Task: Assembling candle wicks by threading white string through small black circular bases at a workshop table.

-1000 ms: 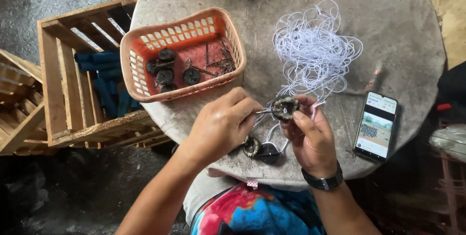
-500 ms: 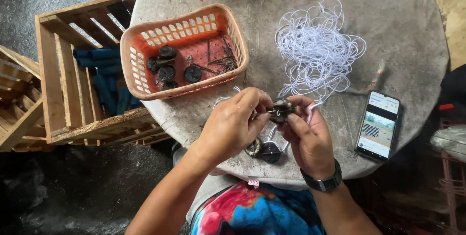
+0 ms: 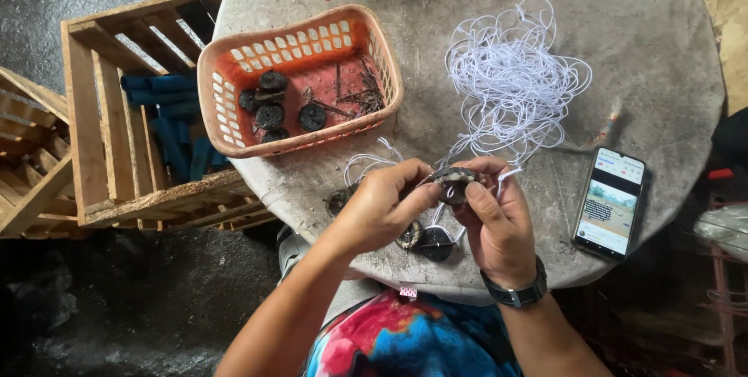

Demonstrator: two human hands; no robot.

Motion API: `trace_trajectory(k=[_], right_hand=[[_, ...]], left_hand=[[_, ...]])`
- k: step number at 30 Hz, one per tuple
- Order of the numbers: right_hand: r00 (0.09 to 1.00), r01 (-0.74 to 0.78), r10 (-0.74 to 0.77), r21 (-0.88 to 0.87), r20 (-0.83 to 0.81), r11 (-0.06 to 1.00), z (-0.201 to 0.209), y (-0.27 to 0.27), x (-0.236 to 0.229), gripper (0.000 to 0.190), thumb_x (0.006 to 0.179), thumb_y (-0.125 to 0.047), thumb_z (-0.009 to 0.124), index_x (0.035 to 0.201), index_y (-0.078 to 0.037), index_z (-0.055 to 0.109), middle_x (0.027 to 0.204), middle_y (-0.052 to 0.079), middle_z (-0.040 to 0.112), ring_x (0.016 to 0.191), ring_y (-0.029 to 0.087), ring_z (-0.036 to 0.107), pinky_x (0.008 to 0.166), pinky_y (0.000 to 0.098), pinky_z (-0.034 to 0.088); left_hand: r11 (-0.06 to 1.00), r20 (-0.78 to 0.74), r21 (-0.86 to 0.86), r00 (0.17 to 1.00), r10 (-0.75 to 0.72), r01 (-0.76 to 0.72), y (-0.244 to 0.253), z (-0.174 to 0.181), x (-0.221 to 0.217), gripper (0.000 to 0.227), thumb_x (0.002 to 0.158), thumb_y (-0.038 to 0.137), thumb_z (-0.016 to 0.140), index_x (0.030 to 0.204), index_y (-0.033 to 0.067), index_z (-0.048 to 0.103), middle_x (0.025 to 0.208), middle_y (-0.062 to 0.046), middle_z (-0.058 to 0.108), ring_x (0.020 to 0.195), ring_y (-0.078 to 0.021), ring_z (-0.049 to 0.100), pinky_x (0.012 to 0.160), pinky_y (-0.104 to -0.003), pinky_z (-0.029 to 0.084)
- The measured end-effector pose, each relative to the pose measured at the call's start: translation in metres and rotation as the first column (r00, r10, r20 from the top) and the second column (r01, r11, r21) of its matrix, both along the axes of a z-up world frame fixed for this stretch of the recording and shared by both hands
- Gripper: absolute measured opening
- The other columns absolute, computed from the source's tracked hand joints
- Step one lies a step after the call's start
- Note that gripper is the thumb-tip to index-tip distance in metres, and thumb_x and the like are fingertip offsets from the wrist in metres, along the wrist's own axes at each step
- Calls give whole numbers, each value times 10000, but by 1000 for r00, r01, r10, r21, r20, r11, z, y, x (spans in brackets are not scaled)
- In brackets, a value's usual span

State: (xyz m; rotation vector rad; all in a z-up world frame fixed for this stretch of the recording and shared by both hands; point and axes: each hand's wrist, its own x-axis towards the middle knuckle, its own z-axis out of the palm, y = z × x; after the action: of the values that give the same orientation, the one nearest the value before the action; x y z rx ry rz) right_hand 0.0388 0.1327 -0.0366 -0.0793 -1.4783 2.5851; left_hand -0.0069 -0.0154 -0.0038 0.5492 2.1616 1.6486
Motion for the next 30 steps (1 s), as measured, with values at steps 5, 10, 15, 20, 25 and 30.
trace_trajectory(k=[5,10,15,20,25,30], right_hand=[[998,-2,2,-3,57,1000,10,-2,-7,305,883,-350,337,918,-72,456,734,73,489,533,99,435,436,170,359],[999,-21,25,-125,24,992,1,10,-18,300,904,-372,335,897,-124,503,590,15,420,389,42,269,324,121,194],[1000,0,0,10,14,1000,-4,22,-24,363,878,-386,385,890,-56,536,739,144,561,612,196,599,590,277,543],[998,29,-43,294,43,955,-13,31,-22,309,908,-243,371,976,12,532,949,180,581,831,237,609,711,315,530],[989,-138,63,646,137,751,12,33,-12,276,907,-146,343,1033,8,535,991,107,583,825,164,563,725,250,464],[975,-201,28,814,222,544,26,44,8,411,835,-142,411,1227,-20,391,1143,113,497,1007,193,511,891,301,412]], left_hand=[[807,329,590,919,-217,-20,-4,-20,7,154,841,129,503,771,-5,532,518,-46,457,389,-66,401,289,-175,318],[768,95,577,912,-399,277,-25,8,6,166,817,174,536,781,17,579,560,-24,498,490,-56,415,387,-178,353],[993,-388,20,916,-101,118,-65,37,-15,76,772,85,581,825,35,604,710,-141,560,655,-302,573,579,-363,470],[908,-387,-417,898,-210,32,-73,32,-17,153,758,173,587,759,20,577,723,-193,557,687,-403,552,594,-465,447],[623,-155,-776,927,-342,100,-67,8,-25,246,770,332,528,857,113,596,890,-68,575,823,-306,560,639,-437,430],[776,-372,-610,922,-104,-159,-82,53,-55,112,831,83,488,809,122,591,749,-6,609,621,-103,559,522,-205,492]])
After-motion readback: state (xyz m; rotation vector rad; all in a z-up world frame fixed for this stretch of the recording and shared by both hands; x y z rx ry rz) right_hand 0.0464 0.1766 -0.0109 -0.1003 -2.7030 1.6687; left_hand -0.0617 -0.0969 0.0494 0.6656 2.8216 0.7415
